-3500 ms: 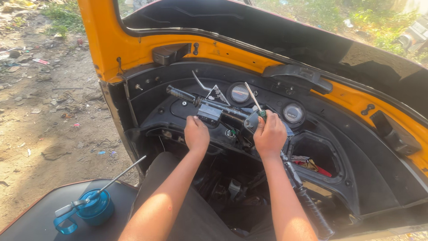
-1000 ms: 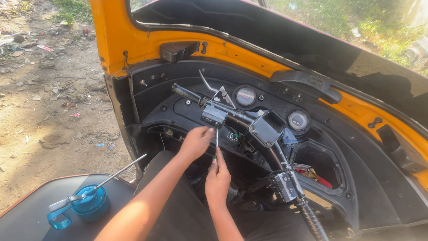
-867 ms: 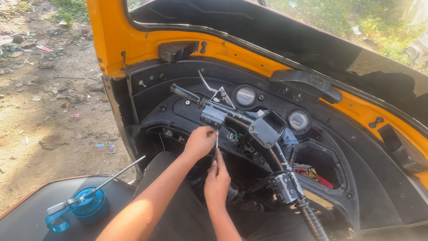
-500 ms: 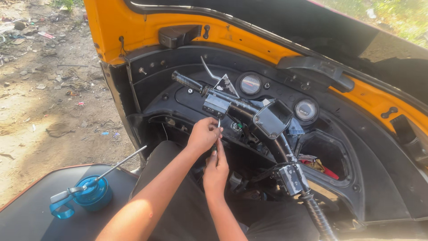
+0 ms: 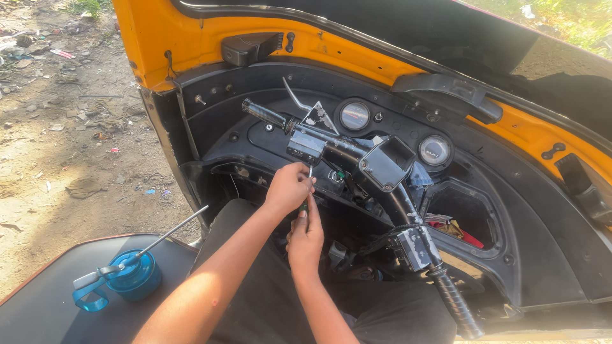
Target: The person uses a screwdriver to remove and tighten screws on the steering and dashboard assembly of a yellow auto-rickshaw. They work on the black plastic housing and handle components with a hand tool.
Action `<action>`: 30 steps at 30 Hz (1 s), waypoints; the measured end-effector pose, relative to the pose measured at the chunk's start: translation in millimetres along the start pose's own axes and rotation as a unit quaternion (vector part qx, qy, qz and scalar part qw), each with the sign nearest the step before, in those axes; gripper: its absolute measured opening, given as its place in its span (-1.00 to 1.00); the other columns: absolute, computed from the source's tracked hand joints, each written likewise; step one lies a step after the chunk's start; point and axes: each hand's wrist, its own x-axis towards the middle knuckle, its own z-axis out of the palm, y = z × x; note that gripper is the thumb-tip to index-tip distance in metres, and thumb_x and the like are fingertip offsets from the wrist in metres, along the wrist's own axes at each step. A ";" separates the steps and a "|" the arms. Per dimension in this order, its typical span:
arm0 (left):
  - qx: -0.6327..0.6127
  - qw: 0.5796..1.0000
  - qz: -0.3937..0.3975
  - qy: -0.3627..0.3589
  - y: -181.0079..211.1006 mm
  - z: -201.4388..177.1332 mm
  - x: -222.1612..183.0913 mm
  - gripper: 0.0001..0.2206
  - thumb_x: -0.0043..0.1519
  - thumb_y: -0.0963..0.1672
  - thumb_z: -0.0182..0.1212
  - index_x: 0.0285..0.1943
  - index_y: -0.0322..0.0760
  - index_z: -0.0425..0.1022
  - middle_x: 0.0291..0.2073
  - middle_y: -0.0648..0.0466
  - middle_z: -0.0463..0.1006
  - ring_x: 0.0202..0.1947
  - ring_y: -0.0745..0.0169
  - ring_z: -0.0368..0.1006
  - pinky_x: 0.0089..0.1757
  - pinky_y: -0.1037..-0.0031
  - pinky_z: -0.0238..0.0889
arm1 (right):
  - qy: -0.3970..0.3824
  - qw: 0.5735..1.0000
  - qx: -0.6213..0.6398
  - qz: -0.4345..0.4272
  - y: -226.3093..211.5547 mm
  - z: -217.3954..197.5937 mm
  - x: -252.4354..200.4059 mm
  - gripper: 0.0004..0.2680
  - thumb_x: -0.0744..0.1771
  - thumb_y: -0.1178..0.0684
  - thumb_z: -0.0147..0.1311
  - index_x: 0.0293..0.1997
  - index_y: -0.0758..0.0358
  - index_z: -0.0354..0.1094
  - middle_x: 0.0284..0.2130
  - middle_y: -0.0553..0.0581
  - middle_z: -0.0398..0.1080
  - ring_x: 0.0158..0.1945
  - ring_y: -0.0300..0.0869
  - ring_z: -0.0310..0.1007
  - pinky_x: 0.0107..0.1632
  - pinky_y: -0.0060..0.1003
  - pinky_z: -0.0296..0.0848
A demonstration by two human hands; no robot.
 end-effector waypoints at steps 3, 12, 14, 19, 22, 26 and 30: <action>0.054 0.998 0.000 0.014 10.2 -1.8 -6.6 -0.77 0.19 -0.18 0.25 -0.02 -0.47 0.55 -0.45 -0.06 0.68 -0.39 0.18 0.64 -0.25 0.38 0.43 | 0.006 1.000 0.014 0.003 1.6 1.2 0.2 -0.62 0.43 0.08 -0.23 0.48 0.02 0.08 -0.60 -0.09 0.14 -0.65 -0.43 0.05 -0.62 -0.46 0.11; 0.100 0.995 0.012 0.026 13.7 -0.7 0.2 -0.79 0.18 -0.18 0.26 -0.07 -0.46 0.57 -0.44 -0.10 0.66 -0.35 0.12 0.63 -0.22 0.34 0.41 | -0.021 0.996 0.083 0.034 -3.0 3.5 2.2 -0.63 0.42 0.10 -0.25 0.46 0.02 0.02 -0.59 -0.03 0.13 -0.65 -0.38 0.06 -0.62 -0.44 0.07; 0.159 0.985 0.047 0.052 15.5 -0.6 -0.1 -0.81 0.17 -0.18 0.29 -0.11 -0.46 0.62 -0.45 -0.15 0.65 -0.33 0.03 0.58 -0.21 0.31 0.38 | -0.036 0.985 0.155 0.070 -3.3 8.4 3.7 -0.72 0.42 0.09 -0.27 0.33 0.06 0.06 -0.55 0.00 0.18 -0.63 -0.34 0.10 -0.59 -0.40 0.10; 0.116 0.993 -0.035 0.010 39.2 -14.1 -6.4 -0.81 0.18 -0.14 0.24 -0.11 -0.36 0.59 -0.48 -0.07 0.65 -0.41 0.04 0.65 -0.26 0.29 0.43 | -0.110 0.930 0.337 0.101 12.1 16.2 17.8 -0.83 0.47 0.01 -0.28 0.02 0.30 0.15 -0.45 0.06 0.26 -0.49 -0.23 0.24 -0.44 -0.27 0.27; 0.158 0.987 -0.013 0.015 51.2 -31.3 -21.9 -0.80 0.21 -0.11 0.22 -0.09 -0.30 0.62 -0.40 -0.05 0.65 -0.31 -0.02 0.60 -0.22 0.25 0.40 | -0.149 0.902 0.398 0.077 19.9 18.2 27.8 -0.82 0.46 0.04 -0.27 0.00 0.34 0.21 -0.33 0.08 0.38 -0.31 -0.20 0.38 -0.25 -0.24 0.40; 0.271 0.924 0.217 0.158 49.2 -52.8 -81.8 -0.84 0.23 -0.14 0.21 -0.10 -0.32 0.57 -0.17 -0.03 0.58 -0.09 -0.05 0.50 -0.09 0.22 0.36 | -0.121 0.897 0.409 0.111 20.3 22.6 39.5 -0.83 0.45 0.12 -0.20 0.07 0.34 0.32 -0.09 0.12 0.48 0.02 -0.13 0.46 0.12 -0.20 0.43; 0.399 0.831 0.343 0.181 51.9 -68.1 -132.5 -0.65 0.01 -0.13 0.23 -0.01 -0.37 0.47 -0.09 -0.20 0.52 -0.06 -0.21 0.46 -0.23 0.21 0.32 | -0.163 0.894 0.385 0.164 7.6 27.6 46.6 -0.84 0.41 0.02 -0.19 -0.08 0.26 0.29 -0.03 0.34 0.51 0.06 0.05 0.50 0.15 -0.08 0.45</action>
